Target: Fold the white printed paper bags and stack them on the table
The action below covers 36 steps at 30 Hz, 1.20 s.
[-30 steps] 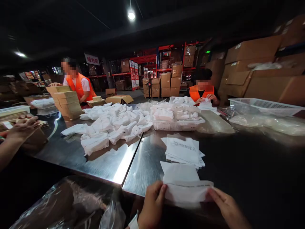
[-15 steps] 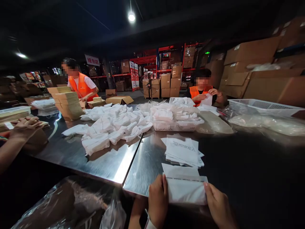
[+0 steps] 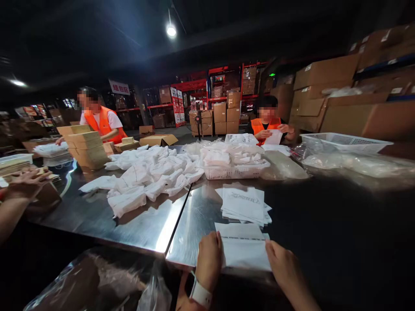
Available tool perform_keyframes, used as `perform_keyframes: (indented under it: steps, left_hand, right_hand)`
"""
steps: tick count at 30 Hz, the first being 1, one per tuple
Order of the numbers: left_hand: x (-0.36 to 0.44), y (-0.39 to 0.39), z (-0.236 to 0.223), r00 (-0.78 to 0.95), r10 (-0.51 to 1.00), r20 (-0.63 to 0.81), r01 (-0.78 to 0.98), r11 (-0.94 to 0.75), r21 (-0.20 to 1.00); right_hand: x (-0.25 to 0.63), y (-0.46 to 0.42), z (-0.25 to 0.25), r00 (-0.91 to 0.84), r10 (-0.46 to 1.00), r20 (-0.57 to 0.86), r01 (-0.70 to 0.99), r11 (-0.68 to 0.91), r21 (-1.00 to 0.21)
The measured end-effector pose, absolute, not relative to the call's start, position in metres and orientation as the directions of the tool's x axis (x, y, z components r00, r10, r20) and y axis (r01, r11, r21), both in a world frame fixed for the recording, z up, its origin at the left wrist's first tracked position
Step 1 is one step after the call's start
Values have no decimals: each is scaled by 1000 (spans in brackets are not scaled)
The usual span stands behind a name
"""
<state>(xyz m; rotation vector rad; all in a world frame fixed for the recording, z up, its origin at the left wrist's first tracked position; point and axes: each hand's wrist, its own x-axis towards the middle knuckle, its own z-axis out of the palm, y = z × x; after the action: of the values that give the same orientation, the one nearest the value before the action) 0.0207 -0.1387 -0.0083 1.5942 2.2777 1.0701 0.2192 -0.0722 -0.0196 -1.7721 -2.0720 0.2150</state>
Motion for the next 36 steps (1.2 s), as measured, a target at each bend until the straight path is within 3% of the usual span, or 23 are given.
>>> perform_keyframes:
  steps: [3,6,9,11,14,16,18,20,23,26,29,31,33,36]
  left_hand:
    - [21,-146,10,-418,886,199,849,302,434]
    - [30,-157,33,-454,833,318,873,344,345]
    - [46,-159,45,-251,807,535,947,91,308]
    - [54,-152,41,-46,816,576,953,-137,271]
    - [58,-135,24,40,868,495,943,-197,270]
    - [57,-126,13,19,895,445,947,-160,280]
    - [54,-123,3,26,899,437,945,-165,283]
    - [50,-123,-5,36,902,430,939,-178,293]
    - [43,-123,-17,2,924,382,898,-171,407]
    - [38,-116,-26,-125,942,310,700,-138,701]
    - [43,-107,-26,-326,925,198,199,-138,970]
    - [52,-106,-21,-364,924,113,-167,-185,969]
    - [62,-111,-14,-237,970,51,-430,-152,890]
    - [60,-122,8,8,1000,18,-516,-11,856]
  right_hand:
    - [217,-74,-10,-117,980,163,938,163,-307]
    - [215,-75,-6,-123,981,152,943,163,-290]
    - [216,-74,-7,-141,978,157,937,183,-298]
    - [218,-72,-5,-165,972,168,931,210,-297]
    - [215,-71,4,-142,970,198,943,194,-271]
    - [207,-71,11,-143,929,342,950,226,-217]
    - [193,-68,12,-246,821,515,925,358,-128]
    - [177,-60,2,-365,737,568,870,488,-74]
    - [163,-38,-31,-373,751,545,793,563,-233]
    - [163,-15,-61,-177,806,564,611,539,-579]
    - [170,-10,-61,-70,915,397,325,397,-858]
    - [177,-20,-48,-87,968,234,147,245,-958]
    - [183,-34,-35,-163,984,71,-34,66,-997]
    - [188,-49,-30,-337,941,-40,-239,-126,-963]
